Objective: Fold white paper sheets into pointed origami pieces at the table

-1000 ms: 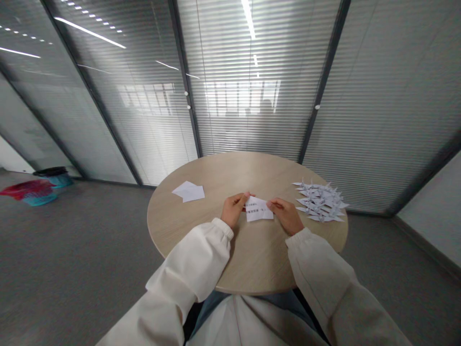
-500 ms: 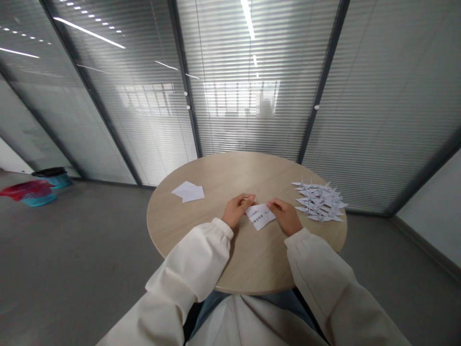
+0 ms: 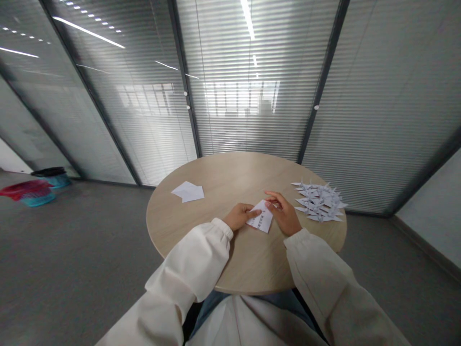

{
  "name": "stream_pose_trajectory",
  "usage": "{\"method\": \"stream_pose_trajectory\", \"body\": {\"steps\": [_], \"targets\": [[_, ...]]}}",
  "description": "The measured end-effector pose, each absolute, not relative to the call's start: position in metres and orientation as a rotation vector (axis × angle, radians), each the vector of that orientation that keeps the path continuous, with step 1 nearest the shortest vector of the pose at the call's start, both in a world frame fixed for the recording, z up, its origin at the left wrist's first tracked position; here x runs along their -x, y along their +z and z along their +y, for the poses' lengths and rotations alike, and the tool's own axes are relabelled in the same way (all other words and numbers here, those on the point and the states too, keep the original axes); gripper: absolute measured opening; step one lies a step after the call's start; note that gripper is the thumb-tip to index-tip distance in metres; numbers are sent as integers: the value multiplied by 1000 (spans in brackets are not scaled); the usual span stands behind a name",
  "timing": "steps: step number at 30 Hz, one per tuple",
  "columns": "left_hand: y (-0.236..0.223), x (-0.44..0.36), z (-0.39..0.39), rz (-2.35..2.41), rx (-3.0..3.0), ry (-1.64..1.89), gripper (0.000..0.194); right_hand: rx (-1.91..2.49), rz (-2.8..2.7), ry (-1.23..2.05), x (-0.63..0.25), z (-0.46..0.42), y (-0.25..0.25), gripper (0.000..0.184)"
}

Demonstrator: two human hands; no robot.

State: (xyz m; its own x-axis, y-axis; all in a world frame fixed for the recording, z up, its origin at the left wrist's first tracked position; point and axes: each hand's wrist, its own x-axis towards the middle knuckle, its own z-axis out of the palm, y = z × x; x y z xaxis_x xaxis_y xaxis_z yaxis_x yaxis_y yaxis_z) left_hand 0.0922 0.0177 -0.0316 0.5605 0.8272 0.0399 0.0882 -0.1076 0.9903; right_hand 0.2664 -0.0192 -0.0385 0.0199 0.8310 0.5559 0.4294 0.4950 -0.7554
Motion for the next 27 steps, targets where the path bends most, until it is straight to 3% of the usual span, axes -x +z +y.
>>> {"method": "stream_pose_trajectory", "body": {"steps": [4,8,14,27], "targets": [[-35,-92,24,820,-1419,892,47,915,-1734,340,-266,-18,-40,37],[-37,-91,29,825,-1311,985,45,889,-1822,244,-267,-17,-40,29],[-38,-90,30,800,-1259,1032,41,968,-1867,316,-268,-16,-43,16],[-39,-90,29,707,-1259,946,50,1032,-1673,496,-265,-17,-39,19]]}}
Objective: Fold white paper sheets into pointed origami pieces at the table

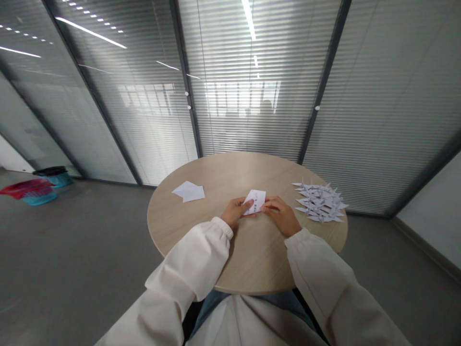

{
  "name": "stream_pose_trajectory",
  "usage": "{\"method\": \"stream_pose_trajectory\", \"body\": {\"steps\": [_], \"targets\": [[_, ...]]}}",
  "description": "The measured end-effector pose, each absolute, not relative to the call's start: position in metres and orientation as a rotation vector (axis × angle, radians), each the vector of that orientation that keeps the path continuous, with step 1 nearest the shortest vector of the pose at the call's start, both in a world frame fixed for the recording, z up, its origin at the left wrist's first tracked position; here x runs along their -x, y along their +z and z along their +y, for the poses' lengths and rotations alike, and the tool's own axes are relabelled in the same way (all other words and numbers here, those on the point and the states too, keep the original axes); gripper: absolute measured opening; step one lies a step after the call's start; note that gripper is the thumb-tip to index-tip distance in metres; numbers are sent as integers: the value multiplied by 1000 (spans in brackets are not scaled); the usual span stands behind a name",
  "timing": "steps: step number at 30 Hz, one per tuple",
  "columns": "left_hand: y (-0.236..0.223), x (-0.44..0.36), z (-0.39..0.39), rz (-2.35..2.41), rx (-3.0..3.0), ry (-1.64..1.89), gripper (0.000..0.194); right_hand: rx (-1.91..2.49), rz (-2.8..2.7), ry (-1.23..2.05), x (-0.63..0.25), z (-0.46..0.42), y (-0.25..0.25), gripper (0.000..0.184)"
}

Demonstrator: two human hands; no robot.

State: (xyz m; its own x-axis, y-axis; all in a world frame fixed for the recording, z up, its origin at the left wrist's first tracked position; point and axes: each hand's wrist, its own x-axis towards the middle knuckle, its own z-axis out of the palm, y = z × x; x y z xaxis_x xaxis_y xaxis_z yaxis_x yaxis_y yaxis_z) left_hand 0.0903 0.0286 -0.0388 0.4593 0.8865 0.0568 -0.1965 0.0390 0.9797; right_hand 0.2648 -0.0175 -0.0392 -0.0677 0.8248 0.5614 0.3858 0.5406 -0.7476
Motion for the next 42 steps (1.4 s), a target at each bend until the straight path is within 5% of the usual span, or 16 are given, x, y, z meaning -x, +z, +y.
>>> {"method": "stream_pose_trajectory", "body": {"steps": [20,28,42], "targets": [[-35,-95,19,655,-1367,710,50,1183,-1548,468,-264,-16,-45,17],[-32,-93,17,666,-1393,759,45,1022,-1443,736,-263,-16,-43,49],[-34,-94,18,665,-1438,752,43,1013,-1421,812,-264,-16,-41,56]]}}
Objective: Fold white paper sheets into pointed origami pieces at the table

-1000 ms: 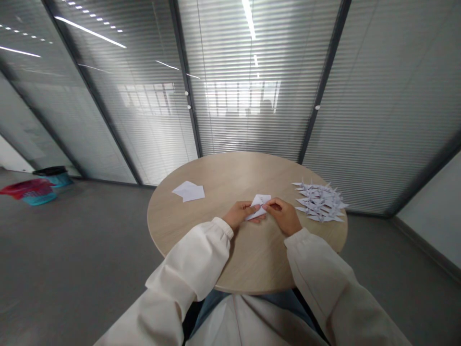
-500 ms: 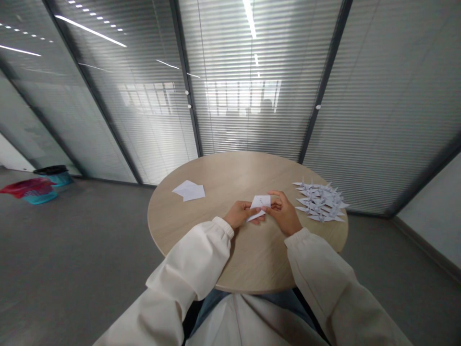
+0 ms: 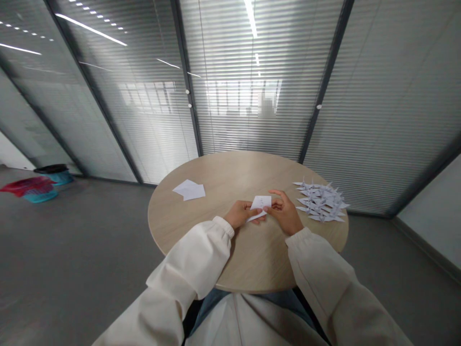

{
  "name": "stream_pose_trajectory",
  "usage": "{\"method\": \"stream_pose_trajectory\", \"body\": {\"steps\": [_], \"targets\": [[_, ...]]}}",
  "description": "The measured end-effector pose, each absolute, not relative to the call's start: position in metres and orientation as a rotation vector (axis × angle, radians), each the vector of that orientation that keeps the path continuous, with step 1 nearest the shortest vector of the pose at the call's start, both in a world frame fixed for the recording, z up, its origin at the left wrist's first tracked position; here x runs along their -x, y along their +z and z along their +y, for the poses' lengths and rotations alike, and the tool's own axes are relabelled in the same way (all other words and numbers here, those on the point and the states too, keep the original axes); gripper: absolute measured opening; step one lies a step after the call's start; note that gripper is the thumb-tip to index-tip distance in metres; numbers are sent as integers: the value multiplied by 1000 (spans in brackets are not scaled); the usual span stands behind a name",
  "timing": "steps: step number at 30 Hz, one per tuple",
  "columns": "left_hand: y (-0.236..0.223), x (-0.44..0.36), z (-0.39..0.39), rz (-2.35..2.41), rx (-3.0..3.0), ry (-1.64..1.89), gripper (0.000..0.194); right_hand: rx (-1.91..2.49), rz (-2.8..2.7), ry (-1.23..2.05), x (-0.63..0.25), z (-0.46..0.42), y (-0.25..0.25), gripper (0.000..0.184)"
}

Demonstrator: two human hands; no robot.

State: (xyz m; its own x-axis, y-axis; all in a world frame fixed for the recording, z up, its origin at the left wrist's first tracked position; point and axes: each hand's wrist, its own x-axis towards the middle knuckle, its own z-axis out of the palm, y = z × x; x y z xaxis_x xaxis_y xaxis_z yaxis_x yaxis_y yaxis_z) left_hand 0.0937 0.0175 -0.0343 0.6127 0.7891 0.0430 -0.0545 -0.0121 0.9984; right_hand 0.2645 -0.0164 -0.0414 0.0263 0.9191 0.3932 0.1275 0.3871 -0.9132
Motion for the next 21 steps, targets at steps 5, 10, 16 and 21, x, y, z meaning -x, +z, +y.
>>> {"method": "stream_pose_trajectory", "body": {"steps": [5,10,16,21], "targets": [[-35,-94,17,668,-1444,756,42,1035,-1421,789,-265,-16,-42,55],[-37,-94,19,666,-1457,753,43,1034,-1444,777,-265,-16,-42,52],[-35,-94,17,670,-1480,745,42,1032,-1450,786,-265,-16,-42,48],[-31,-95,12,655,-1490,676,43,1010,-1450,854,-264,-16,-43,48]]}}
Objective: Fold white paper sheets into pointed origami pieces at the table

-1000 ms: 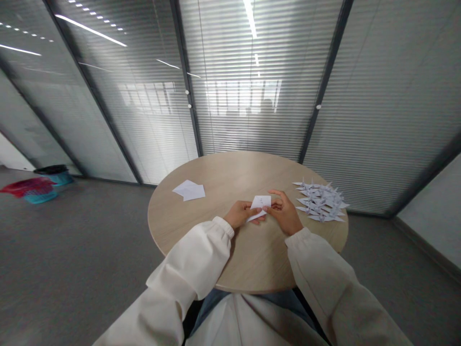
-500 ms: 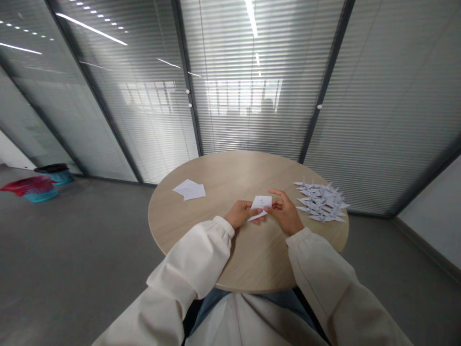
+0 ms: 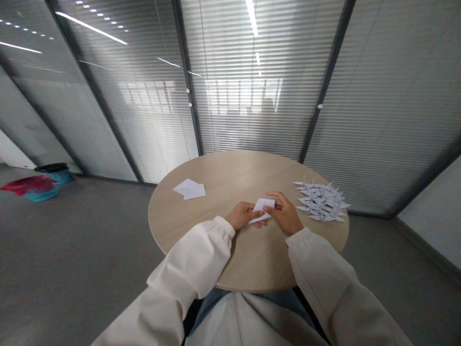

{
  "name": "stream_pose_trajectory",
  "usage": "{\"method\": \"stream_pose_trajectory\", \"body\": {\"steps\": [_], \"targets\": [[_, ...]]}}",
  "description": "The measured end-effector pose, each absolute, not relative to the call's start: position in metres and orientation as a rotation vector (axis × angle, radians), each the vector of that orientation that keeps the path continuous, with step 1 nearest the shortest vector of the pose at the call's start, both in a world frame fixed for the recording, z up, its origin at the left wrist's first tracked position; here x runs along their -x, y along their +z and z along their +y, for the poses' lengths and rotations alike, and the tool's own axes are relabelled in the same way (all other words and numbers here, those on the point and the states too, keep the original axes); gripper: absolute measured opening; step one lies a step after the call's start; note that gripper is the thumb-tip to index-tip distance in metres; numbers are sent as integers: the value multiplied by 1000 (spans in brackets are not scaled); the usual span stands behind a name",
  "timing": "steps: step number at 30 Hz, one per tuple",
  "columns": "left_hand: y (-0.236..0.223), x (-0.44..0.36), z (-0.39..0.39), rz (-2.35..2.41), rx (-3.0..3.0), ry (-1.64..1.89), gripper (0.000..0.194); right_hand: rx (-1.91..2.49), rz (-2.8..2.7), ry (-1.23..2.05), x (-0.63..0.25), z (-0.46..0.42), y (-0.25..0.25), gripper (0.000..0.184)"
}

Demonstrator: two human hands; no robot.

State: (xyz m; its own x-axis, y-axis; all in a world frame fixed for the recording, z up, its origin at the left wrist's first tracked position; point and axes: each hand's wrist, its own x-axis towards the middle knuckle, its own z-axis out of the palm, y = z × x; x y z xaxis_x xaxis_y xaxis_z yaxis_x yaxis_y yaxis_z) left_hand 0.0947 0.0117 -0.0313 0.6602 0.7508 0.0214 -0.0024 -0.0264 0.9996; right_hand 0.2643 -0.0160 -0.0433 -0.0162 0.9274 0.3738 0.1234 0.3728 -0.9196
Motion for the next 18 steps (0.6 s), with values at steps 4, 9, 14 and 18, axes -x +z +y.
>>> {"method": "stream_pose_trajectory", "body": {"steps": [4,9,14,18], "targets": [[-30,-95,10,663,-1470,662,41,1017,-1430,814,-264,-15,-44,47],[-30,-94,16,736,-1442,789,36,1073,-1346,690,-266,-16,-42,46],[-28,-91,21,800,-1337,1056,39,1111,-1360,646,-267,-16,-41,48],[-26,-90,22,806,-1288,1145,42,1087,-1377,705,-266,-16,-42,49]]}}
